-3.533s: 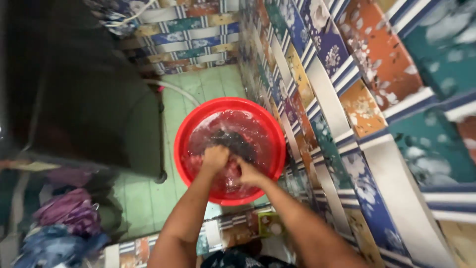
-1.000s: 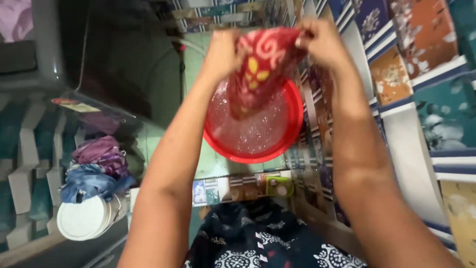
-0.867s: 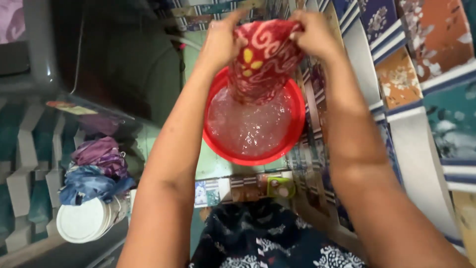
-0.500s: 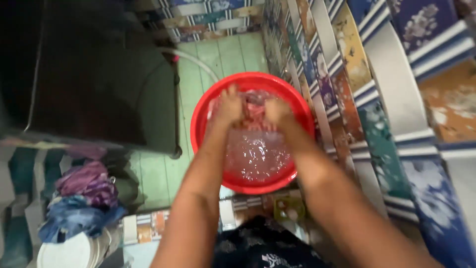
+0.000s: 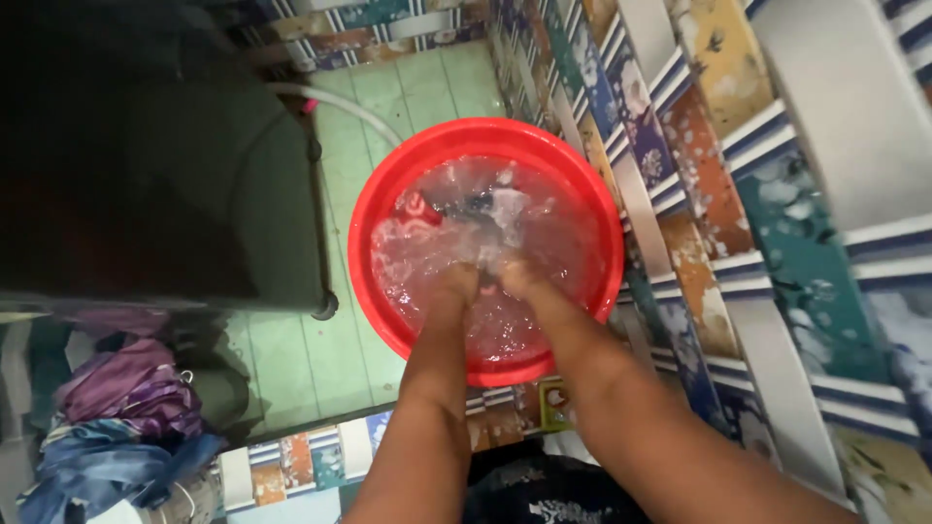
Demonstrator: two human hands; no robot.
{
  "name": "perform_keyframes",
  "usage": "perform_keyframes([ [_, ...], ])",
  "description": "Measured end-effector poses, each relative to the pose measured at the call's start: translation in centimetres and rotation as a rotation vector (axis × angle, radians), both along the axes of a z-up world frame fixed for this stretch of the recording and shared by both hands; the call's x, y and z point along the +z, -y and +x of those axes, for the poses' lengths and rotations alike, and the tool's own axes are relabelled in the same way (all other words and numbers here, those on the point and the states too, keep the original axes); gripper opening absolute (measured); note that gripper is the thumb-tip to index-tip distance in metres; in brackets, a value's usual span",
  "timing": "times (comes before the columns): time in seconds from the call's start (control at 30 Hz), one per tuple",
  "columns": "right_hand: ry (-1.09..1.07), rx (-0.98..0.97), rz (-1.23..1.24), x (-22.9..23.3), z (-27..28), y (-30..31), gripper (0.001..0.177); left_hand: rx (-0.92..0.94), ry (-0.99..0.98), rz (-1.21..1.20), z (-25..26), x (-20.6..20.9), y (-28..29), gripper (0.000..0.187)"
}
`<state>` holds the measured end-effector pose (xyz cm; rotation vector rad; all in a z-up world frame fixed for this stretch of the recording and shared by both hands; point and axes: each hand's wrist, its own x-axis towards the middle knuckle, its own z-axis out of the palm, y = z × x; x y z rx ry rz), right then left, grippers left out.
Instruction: Wash several small mats in a bucket of water and hang them on a clothesline to dry.
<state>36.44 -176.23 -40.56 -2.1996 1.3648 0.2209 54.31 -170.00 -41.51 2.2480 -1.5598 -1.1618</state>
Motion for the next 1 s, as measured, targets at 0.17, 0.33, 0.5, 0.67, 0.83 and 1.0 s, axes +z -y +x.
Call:
perform_keyframes([
  [0.17,0.138,0.165,-0.066,11.4,-0.2,1.6,0.024,-0.121,0.007,-0.235,2.8,6.6,0.7,0.023],
  [0.33,0.115,0.312,-0.192,34.6,-1.2,3.9,0.021,-0.239,0.017,-0.544,3.1,35.0,0.6,0.014],
  [0.5,0.077,0.361,-0.361,52.5,-1.9,4.0,0.025,-0.479,0.157,-0.899,3.6,50.7,0.9,0.023],
  [0.67,0.141,0.33,-0.449,57.5,-2.5,3.8,0.029,-0.392,0.108,-0.938,3.5,56.5,0.1,0.04],
  [0.83,0.171,0.357,-0.363,44.9,-1.5,5.8,0.031,-0.295,0.047,-0.831,3.8,44.4,2.1,0.032],
  [1.0,0.051,0.25,-0.234,20.9,-0.7,5.9,0.026,-0.029,-0.004,-0.701,1.8,23.4,1.8,0.013],
])
